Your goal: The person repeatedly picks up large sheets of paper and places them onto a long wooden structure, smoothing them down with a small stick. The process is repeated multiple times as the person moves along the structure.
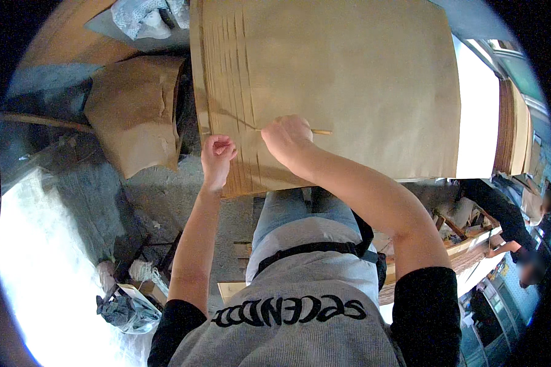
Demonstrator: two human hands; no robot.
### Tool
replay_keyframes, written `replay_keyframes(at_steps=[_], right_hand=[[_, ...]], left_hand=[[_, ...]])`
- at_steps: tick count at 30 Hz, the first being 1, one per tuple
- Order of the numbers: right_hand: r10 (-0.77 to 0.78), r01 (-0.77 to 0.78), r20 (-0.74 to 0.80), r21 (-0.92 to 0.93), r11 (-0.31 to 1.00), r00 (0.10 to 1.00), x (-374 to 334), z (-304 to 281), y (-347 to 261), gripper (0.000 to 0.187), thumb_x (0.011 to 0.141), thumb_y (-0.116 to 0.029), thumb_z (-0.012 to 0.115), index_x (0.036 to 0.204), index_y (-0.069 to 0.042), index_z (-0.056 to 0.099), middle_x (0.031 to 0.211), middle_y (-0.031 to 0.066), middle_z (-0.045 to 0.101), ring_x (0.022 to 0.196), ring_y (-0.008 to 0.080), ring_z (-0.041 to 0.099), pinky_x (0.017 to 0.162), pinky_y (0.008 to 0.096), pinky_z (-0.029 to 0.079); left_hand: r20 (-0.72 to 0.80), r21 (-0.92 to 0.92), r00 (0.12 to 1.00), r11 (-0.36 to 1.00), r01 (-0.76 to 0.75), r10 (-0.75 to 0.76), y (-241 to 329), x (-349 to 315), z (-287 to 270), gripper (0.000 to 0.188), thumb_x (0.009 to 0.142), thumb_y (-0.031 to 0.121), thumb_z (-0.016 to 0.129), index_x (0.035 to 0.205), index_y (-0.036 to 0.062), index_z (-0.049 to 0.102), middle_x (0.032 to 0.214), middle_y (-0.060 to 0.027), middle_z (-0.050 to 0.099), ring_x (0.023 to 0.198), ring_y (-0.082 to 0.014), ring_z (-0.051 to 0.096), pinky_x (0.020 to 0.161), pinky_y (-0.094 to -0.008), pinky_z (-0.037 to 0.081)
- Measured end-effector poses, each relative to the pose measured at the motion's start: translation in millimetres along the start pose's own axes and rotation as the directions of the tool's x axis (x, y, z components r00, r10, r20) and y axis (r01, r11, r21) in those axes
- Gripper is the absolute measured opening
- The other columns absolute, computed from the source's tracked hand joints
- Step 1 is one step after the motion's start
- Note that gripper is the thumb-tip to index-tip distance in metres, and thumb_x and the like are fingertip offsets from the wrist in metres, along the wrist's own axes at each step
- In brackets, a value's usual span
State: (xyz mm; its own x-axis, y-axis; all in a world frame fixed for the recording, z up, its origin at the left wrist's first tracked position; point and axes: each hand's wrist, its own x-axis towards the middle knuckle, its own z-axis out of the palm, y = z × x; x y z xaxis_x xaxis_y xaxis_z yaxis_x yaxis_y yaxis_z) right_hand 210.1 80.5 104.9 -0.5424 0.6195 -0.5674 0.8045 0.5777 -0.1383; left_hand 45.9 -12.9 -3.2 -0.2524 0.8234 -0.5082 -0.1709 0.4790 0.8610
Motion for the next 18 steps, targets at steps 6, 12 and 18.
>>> replay_keyframes(at_steps=[6, 12, 18], right_hand=[[-0.002, 0.002, -0.007, 0.019, 1.000, 1.000, -8.4, 14.0, 9.9, 0.014, 0.072, -0.009, 0.053, 0.081, -0.009, 0.065, 0.076, 0.0093, 0.063, 0.072, 0.0244, 0.063, 0.055, 0.0370, 0.050], [0.205, -0.060, -0.204, 0.553, 0.831, 0.957, -48.3, 19.1, 64.1, 0.021, 0.082, -0.016, 0.049, 0.100, -0.009, 0.058, 0.073, 0.0086, 0.062, 0.069, 0.0222, 0.061, 0.056, 0.0338, 0.047], [0.374, -0.170, 0.028, 0.920, 0.353, 0.927, -161.5, 107.5, 169.2, 0.017, 0.081, -0.022, 0.057, 0.088, -0.007, 0.061, 0.067, 0.0017, 0.059, 0.061, 0.0091, 0.053, 0.055, 0.0260, 0.042]], left_hand=[[-0.013, -0.034, 0.992, 0.992, 0.123, -0.124, 2.7, 2.1, 11.9, 0.020, 0.080, 0.005, 0.057, 0.097, 0.0045, 0.047, 0.092, -0.0045, 0.051, 0.081, -0.0119, 0.053, 0.071, -0.0292, 0.050], [0.093, 0.179, 0.985, 0.975, 0.129, -0.148, 9.7, 0.0, 17.1, 0.043, 0.081, 0.020, 0.058, 0.117, 0.0041, 0.041, 0.104, -0.0074, 0.052, 0.088, -0.0124, 0.054, 0.071, -0.0277, 0.049], [0.519, -0.359, 0.842, 0.857, 0.369, -0.145, 4.6, -64.6, 19.4, 0.060, 0.077, 0.021, 0.063, 0.126, 0.0066, 0.032, 0.122, -0.0086, 0.042, 0.111, -0.0199, 0.042, 0.090, -0.0363, 0.038]])
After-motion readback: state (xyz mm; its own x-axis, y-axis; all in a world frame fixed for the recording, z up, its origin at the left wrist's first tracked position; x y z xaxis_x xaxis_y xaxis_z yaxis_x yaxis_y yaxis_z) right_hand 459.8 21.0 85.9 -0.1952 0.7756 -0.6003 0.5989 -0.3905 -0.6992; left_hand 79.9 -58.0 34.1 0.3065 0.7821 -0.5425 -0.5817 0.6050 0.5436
